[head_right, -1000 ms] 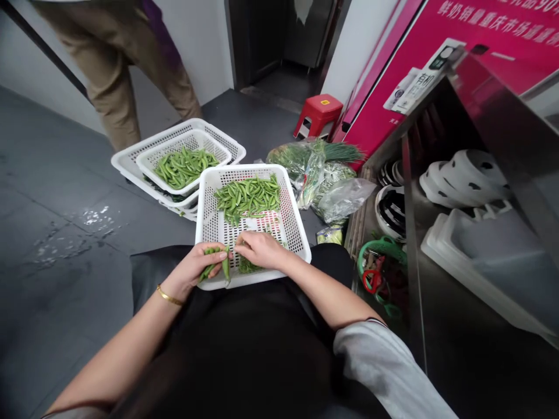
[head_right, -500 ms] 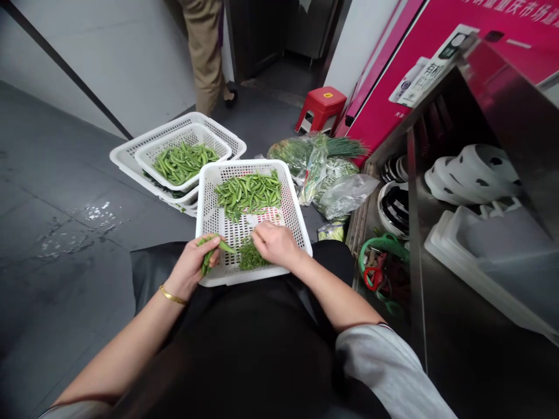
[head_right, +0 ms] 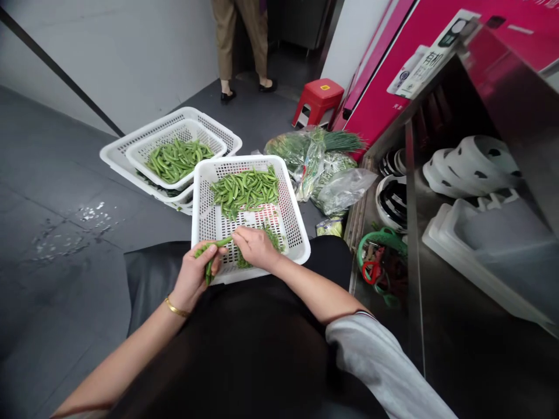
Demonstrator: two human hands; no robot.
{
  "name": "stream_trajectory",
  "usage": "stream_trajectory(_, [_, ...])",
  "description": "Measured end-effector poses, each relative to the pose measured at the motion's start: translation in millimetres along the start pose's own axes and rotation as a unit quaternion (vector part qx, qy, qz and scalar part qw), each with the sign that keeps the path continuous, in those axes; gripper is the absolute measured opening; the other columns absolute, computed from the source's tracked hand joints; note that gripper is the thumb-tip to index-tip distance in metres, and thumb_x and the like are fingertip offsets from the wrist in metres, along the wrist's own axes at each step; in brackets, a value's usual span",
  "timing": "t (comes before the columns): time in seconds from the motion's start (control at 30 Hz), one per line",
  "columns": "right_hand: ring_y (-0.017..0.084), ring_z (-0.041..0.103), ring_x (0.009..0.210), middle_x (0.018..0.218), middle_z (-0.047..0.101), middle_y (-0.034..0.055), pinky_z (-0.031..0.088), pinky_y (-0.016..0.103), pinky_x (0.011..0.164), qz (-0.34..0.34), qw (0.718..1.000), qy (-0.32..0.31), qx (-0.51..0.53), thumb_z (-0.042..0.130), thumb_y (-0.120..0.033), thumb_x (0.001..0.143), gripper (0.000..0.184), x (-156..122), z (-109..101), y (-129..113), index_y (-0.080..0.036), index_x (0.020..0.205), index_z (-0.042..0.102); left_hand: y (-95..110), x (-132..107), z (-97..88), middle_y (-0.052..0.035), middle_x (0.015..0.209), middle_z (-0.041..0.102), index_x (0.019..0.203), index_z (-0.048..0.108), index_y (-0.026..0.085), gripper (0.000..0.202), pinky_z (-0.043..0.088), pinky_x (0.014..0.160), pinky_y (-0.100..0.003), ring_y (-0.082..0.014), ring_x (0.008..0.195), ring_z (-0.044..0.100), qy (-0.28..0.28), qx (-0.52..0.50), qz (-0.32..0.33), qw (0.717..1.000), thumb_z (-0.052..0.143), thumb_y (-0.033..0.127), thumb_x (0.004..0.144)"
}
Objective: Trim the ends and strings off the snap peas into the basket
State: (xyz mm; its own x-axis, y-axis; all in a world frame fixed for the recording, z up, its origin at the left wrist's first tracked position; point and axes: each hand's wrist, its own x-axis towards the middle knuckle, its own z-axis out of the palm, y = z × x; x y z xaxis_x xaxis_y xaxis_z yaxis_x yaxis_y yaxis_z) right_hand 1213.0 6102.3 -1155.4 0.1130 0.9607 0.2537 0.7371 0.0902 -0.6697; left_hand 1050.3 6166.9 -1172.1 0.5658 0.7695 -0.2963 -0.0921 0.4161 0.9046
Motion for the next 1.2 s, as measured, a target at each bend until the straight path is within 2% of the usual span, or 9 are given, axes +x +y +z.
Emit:
stream_trajectory(0.1, [0.011,0.047,0.062,0.064,0.05,-0.0001,0.035,0.022,0.063,-0.017,1.0,-0.021,-0.002,0.032,-0.026,0.094,0.03,-1,-9,5,-0.017,0.07,0.046,-1,1,-8.0,-0.0018,0.062,0.062,0.092,0.065,0.012,0.035,0.029,0.033,-0.018,-0.005,0.035,0.039,0.0,0.079,-0.067,0.995,0.072,0.033,0.066])
stream_trajectory(0.2, [0.011,0.046,0.062,0.066,0.051,0.0002,0.034,0.022,0.061,-0.079,0.991,-0.101,-0.038,0.033,-0.028,0.094,0.031,-2,-13,7,-0.017,0.068,0.046,16,4,-16.0,-0.0042,0.078,0.066,0.103,0.066,0.015,0.044,0.035,0.037,-0.019,-0.0049,0.04,0.043,0.026,0.192,-0.004,0.981,0.074,0.032,0.064])
stream_trajectory(0.37, [0.012,0.049,0.064,0.07,0.055,0.0018,0.033,0.023,0.061,-0.105,0.981,-0.139,-0.083,0.031,-0.029,0.095,0.03,-1,-2,2,-0.017,0.076,0.05,34,9,-6.0,-0.0037,0.067,0.065,0.073,0.071,0.016,0.015,0.045,0.052,-0.021,-0.0123,0.058,0.055,-0.13,0.3,0.098,0.94,0.075,0.026,0.062])
stream_trajectory(0.47, [0.012,0.052,0.067,0.074,0.058,0.0029,0.034,0.023,0.061,-0.078,0.979,-0.152,-0.108,0.032,-0.029,0.095,0.031,-4,-7,10,-0.016,0.078,0.053,33,17,-12.2,-0.0012,0.059,0.061,0.07,0.067,0.015,0.014,0.038,0.042,-0.019,-0.0082,0.045,0.048,-0.046,0.224,0.062,0.972,0.072,0.027,0.066])
stream_trajectory(0.57, [0.013,0.054,0.064,0.07,0.06,0.002,0.034,0.023,0.059,-0.015,0.957,-0.251,-0.146,0.043,-0.036,0.091,0.028,-2,-22,33,-0.018,0.077,0.058,37,30,-36.1,-0.0012,0.063,0.063,0.076,0.063,0.015,0.017,0.032,0.035,-0.017,-0.0056,0.038,0.043,0.07,0.068,0.049,0.994,0.07,0.028,0.068])
stream_trajectory(0.67, [0.017,0.059,0.067,0.074,0.065,0.0035,0.036,0.023,0.056,0.08,0.911,-0.348,-0.206,0.059,-0.052,0.078,0.035,22,-27,66,-0.02,0.088,0.063,42,41,-53.5,0.0002,0.058,0.061,0.067,0.055,0.016,0.02,0.031,0.034,-0.016,-0.0061,0.038,0.044,0.077,-0.069,0.031,0.994,0.069,0.029,0.066])
stream_trajectory(0.8, [0.023,0.062,0.087,0.099,0.065,0.0143,0.042,0.027,0.065,0.166,0.891,-0.27,-0.325,0.048,-0.038,0.088,0.035,75,0,109,-0.012,0.11,0.058,37,43,-46.4,-0.0006,0.056,0.058,0.06,0.048,0.015,0.024,0.032,0.033,-0.016,-0.0077,0.041,0.047,-0.033,-0.154,-0.08,0.984,0.066,0.03,0.065])
stream_trajectory(0.97, [0.024,0.062,0.089,0.112,0.058,0.0185,0.043,0.029,0.069,0.161,0.891,-0.273,-0.326,0.05,-0.026,0.086,0.026,97,22,133,-0.008,0.103,0.059,24,40,-34.5,0.0006,0.053,0.057,0.072,0.058,0.014,0.02,0.03,0.032,-0.015,-0.0072,0.038,0.045,-0.091,-0.124,-0.166,0.974,0.071,0.026,0.062])
stream_trajectory(1.2, [0.012,0.057,0.068,0.079,0.063,0.0025,0.039,0.022,0.062,0.08,0.968,-0.183,-0.152,0.05,-0.034,0.087,0.019,31,5,57,-0.016,0.092,0.054,3,44,-11.9,0.003,0.048,0.054,0.072,0.06,0.013,0.027,0.033,0.035,-0.018,-0.006,0.035,0.043,-0.027,-0.013,-0.159,0.987,0.077,0.03,0.061])
